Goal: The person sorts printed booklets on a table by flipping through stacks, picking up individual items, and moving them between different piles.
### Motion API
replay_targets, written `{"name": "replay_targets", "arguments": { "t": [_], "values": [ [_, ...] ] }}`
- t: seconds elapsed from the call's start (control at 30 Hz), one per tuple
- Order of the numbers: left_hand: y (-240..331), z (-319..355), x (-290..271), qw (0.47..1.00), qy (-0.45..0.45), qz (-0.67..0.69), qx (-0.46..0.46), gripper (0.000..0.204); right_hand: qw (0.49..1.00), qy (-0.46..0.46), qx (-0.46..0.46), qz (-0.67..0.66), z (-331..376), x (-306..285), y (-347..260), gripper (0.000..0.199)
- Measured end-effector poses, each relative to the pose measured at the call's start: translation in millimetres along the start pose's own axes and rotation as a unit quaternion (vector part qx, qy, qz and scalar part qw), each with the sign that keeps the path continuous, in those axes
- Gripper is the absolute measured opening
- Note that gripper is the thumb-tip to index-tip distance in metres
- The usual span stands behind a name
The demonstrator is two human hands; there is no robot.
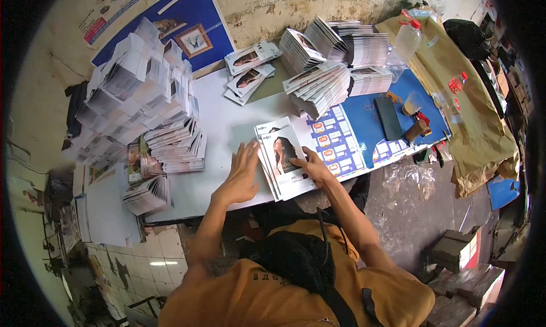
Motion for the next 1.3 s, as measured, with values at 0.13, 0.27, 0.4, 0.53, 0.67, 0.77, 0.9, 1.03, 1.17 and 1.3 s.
{"name": "replay_targets", "arguments": {
  "t": [0.13, 0.27, 0.4, 0.53, 0.67, 0.77, 0.9, 1.03, 1.17, 1.3],
  "values": [
    [-25, 16, 29, 0.701, 0.173, 0.657, -0.217, 0.098, 0.995, -0.029, -0.084, -0.038, 8, 30, -20, 0.048],
    [3, -11, -3, 0.684, 0.289, 0.66, -0.116, 0.059, 0.973, -0.076, -0.21, 0.054, 34, 45, -69, 0.051],
    [5, -15, 10, 0.692, 0.215, 0.689, -0.037, 0.053, 0.945, -0.104, -0.265, 0.159, 30, 28, -73, 0.071],
    [1, -23, 81, 0.749, 0.216, 0.624, 0.059, 0.052, 0.942, -0.03, -0.31, 0.124, 3, 28, -22, 0.088],
    [-21, -24, 74, 0.894, 0.26, 0.364, -0.019, 0.051, 0.966, -0.029, -0.251, 0.057, 7, 23, -15, 0.086],
    [9, -32, -5, 0.921, 0.242, 0.299, -0.066, 0.054, 0.956, 0.11, -0.273, 0.003, 14, -3, -3, 0.08],
    [18, -38, -37, 0.997, 0.018, 0.047, -0.058, 0.087, 0.792, 0.258, -0.476, 0.284, 84, 6, -89, 0.087],
    [4, -43, -13, 0.997, -0.013, 0.041, -0.056, 0.124, 0.667, 0.213, -0.552, 0.453, 105, 41, -85, 0.093],
    [7, -38, -10, 0.998, 0.065, 0.027, 0.003, 0.129, 0.703, 0.035, -0.401, 0.586, 85, 44, -62, 0.087],
    [7, -37, -10, 0.995, 0.087, 0.041, -0.001, 0.113, 0.765, 0.05, -0.37, 0.525, 75, 17, -55, 0.091]
  ]
}}
Point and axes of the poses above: each hand's wrist, its own z-axis away from the middle knuckle, its own x-axis out of the palm, y = z × x, the point moved 4 cm from there along -z, towards the middle knuckle, and after that the axes turned 4 degrees about z, right-handed, at the moved point
